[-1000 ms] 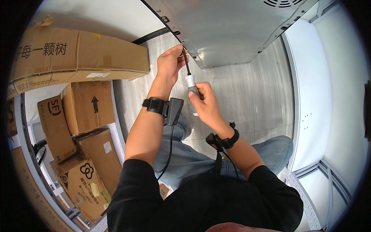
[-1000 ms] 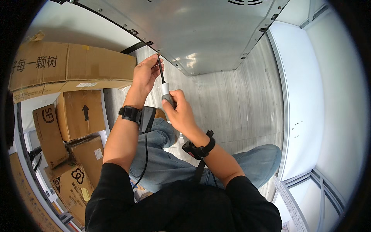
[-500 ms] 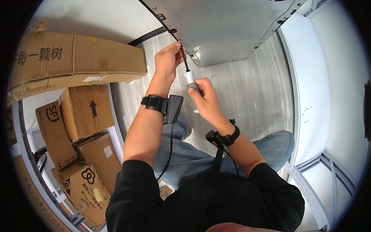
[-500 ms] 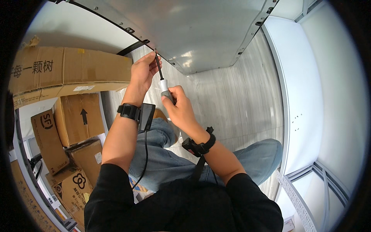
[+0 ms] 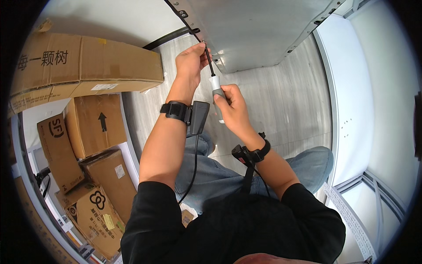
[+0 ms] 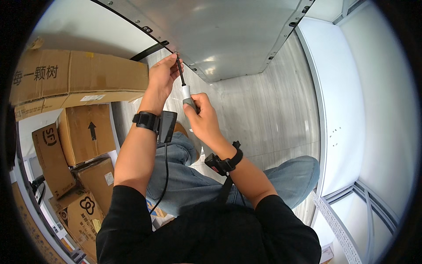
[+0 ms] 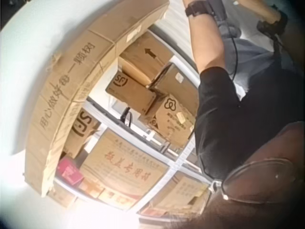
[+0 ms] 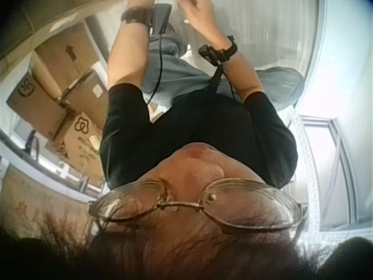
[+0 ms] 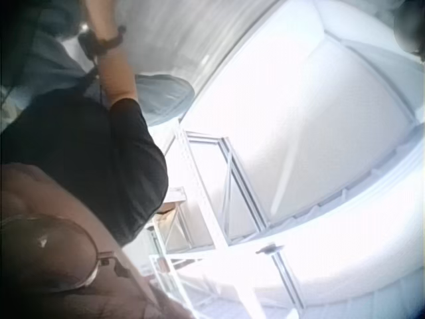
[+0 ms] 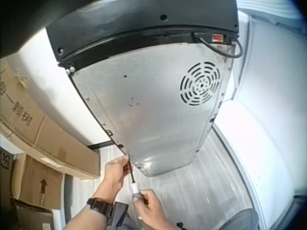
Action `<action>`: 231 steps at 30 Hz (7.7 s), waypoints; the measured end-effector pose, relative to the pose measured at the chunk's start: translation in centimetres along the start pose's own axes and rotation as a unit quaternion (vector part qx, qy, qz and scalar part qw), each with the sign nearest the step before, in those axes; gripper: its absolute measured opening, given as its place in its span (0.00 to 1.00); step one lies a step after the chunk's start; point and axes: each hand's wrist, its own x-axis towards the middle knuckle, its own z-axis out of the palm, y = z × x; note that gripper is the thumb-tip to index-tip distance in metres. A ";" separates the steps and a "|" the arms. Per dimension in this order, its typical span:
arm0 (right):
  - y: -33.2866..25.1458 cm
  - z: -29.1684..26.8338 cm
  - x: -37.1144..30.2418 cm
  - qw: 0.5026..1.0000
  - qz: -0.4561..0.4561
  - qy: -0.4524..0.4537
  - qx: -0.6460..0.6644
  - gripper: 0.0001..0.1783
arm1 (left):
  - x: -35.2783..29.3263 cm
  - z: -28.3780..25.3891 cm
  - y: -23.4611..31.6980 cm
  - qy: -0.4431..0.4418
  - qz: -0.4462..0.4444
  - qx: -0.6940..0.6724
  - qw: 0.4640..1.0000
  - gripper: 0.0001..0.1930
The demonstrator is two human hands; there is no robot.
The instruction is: The person uses a screwdriver to fasten screws into a white metal panel, then wipes the surface of a black electronic device with a blue cloth.
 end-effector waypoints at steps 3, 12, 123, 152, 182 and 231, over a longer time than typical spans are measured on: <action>0.2 -0.1 0.2 1.000 -0.005 0.000 0.002 0.12 | -0.1 0.2 0.2 0.003 0.001 0.004 1.000 0.08; -1.8 -0.2 -0.1 0.991 0.105 -0.025 0.081 0.12 | -0.9 0.0 1.4 -0.039 -0.030 0.038 0.998 0.09; -2.4 -19.6 -8.2 0.961 0.160 0.025 0.225 0.17 | -8.3 15.8 -8.8 -0.177 -0.042 0.217 0.959 0.12; 1.6 -44.3 -21.0 0.766 0.020 0.572 0.291 0.10 | -10.4 55.4 -43.6 -0.527 0.253 0.516 0.626 0.15; -8.9 -29.5 -11.4 0.975 0.049 0.214 -0.043 0.10 | -7.5 25.6 -12.1 -0.295 -0.165 -0.022 0.941 0.09; 7.7 -1.4 0.6 0.969 0.212 0.008 0.131 0.14 | 5.7 -2.3 -7.4 -0.031 -0.066 0.093 0.993 0.10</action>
